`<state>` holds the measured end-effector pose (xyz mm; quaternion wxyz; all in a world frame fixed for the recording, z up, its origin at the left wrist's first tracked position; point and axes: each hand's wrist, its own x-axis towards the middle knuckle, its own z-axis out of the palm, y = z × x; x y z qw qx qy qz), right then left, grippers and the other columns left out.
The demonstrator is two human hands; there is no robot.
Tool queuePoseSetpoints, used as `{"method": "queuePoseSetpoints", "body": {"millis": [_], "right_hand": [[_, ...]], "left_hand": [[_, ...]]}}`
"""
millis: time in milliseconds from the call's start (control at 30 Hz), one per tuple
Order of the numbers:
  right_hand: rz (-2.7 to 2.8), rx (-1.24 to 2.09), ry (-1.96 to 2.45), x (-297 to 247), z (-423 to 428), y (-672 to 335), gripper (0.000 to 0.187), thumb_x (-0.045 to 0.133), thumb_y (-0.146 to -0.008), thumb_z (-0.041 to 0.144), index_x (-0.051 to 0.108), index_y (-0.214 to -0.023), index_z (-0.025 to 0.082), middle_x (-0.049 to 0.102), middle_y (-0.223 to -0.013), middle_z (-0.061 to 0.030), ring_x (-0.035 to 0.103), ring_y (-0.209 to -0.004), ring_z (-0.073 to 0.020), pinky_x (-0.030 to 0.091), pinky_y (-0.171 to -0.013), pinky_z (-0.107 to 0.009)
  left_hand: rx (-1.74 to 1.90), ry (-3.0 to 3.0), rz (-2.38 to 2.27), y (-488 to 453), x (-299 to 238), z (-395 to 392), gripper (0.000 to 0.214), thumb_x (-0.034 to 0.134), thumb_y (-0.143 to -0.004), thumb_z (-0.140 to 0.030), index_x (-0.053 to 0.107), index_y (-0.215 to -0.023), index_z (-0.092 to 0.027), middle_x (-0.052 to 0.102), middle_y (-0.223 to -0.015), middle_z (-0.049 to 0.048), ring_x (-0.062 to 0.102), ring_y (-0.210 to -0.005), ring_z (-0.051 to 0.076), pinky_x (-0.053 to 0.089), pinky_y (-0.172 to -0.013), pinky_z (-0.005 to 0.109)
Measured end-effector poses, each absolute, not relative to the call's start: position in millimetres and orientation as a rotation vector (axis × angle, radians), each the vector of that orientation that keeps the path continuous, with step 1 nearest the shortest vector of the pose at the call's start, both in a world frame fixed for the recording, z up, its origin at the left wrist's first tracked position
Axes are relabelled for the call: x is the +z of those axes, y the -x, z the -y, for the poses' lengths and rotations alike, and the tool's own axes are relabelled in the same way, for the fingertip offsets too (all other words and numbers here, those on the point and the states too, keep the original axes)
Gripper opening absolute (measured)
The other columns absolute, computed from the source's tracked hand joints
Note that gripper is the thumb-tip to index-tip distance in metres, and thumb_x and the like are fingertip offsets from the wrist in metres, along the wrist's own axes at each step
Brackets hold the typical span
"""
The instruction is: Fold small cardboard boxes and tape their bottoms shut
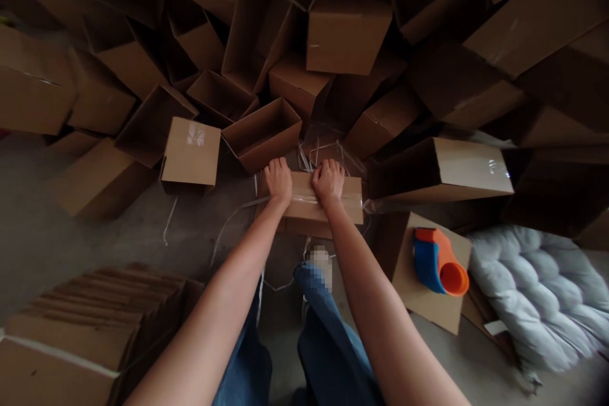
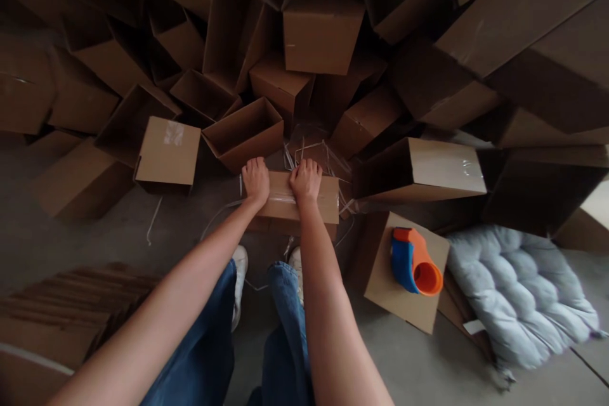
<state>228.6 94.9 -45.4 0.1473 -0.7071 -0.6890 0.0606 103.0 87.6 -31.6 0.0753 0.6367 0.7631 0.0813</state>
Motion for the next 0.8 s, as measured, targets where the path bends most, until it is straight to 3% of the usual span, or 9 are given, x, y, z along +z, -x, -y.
{"method": "queuePoseSetpoints", "body": {"millis": [133, 200, 367, 800], "right_hand": [[1.981, 0.195, 2.057, -46.1, -96.0, -229.2, 0.028, 0.035, -0.093, 0.019, 0.06, -0.1, 0.01, 0.063, -0.107, -0.0175, 0.053, -0.104, -0.0279, 0.033, -0.097, -0.041], [1.976, 0.208, 2.069, -46.3, -96.5, -229.5, 0.028, 0.034, -0.093, 0.019, 0.06, -0.101, 0.01, 0.063, -0.107, -0.0174, 0.053, -0.104, -0.0278, 0.033, -0.096, -0.04], [1.97, 0.221, 2.068, -48.0, -97.2, -230.8, 0.028, 0.034, -0.092, 0.017, 0.06, -0.101, 0.011, 0.064, -0.107, -0.0185, 0.053, -0.103, -0.029, 0.035, -0.093, -0.041], [1.91, 0.315, 2.182, -46.9, -100.5, -231.5, 0.036, 0.032, -0.094, 0.023, 0.065, -0.096, 0.011, 0.07, -0.098, -0.0188, 0.063, -0.09, -0.0261, 0.04, -0.082, -0.036]], "left_hand": [[0.316, -1.912, -2.217, -130.2, -31.3, -88.8, 0.039, 0.029, -0.101, -0.027, 0.064, -0.112, -0.014, 0.067, -0.116, 0.0156, 0.053, -0.12, 0.027, 0.019, -0.116, 0.055], [0.34, -2.023, -2.12, -137.7, -33.0, -92.3, 0.04, 0.028, -0.101, -0.026, 0.064, -0.112, -0.014, 0.068, -0.116, 0.0152, 0.053, -0.121, 0.027, 0.014, -0.118, 0.055], [0.238, -2.06, -2.027, -135.4, -39.2, -98.4, 0.045, 0.028, -0.101, -0.026, 0.068, -0.108, -0.009, 0.071, -0.107, 0.0177, 0.059, -0.111, 0.026, 0.036, -0.104, 0.039], [0.24, -1.987, -2.043, -137.1, -37.3, -98.7, 0.043, 0.032, -0.099, -0.025, 0.072, -0.101, -0.009, 0.074, -0.099, 0.0168, 0.063, -0.104, 0.027, 0.039, -0.095, 0.039]]}}
